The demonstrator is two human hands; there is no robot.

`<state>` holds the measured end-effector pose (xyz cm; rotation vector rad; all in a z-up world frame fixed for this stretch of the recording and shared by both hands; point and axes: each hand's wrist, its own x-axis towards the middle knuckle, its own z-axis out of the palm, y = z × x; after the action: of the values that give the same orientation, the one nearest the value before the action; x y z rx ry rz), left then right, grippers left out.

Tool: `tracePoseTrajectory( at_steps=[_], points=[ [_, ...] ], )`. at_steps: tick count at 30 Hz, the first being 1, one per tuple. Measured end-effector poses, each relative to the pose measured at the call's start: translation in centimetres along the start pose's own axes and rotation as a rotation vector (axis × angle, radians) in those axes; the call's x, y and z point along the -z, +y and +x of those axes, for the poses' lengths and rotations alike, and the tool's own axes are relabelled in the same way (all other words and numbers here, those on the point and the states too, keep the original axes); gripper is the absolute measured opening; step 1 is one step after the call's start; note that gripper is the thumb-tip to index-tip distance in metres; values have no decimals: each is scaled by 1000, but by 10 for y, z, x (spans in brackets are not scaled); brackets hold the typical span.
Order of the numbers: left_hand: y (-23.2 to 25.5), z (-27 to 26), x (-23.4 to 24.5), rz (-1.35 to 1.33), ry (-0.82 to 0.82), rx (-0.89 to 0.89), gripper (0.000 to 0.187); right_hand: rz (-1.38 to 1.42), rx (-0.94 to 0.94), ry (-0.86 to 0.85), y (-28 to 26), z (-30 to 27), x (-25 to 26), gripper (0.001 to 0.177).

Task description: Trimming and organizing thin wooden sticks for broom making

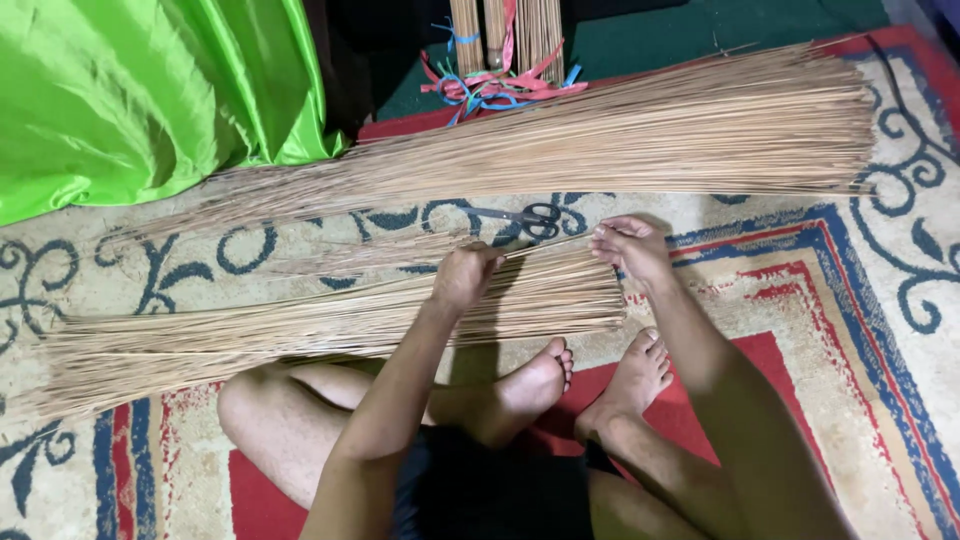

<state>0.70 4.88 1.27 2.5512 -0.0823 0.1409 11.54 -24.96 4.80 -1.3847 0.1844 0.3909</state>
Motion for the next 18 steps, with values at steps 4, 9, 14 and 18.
tracePoseTrajectory(
  at_steps=[4,9,14,18],
  points=[
    [-3,7,5,-27,-11,-9,18,161,60,111,27,6,-16,30],
    [0,7,16,-19,-73,-17,19,177,201,174,47,14,-23,61],
    [7,10,19,-10,-110,-13,19,157,251,205,54,15,-25,75],
    [11,11,20,0,-132,-14,19,154,253,194,59,15,-28,70]
  ],
)
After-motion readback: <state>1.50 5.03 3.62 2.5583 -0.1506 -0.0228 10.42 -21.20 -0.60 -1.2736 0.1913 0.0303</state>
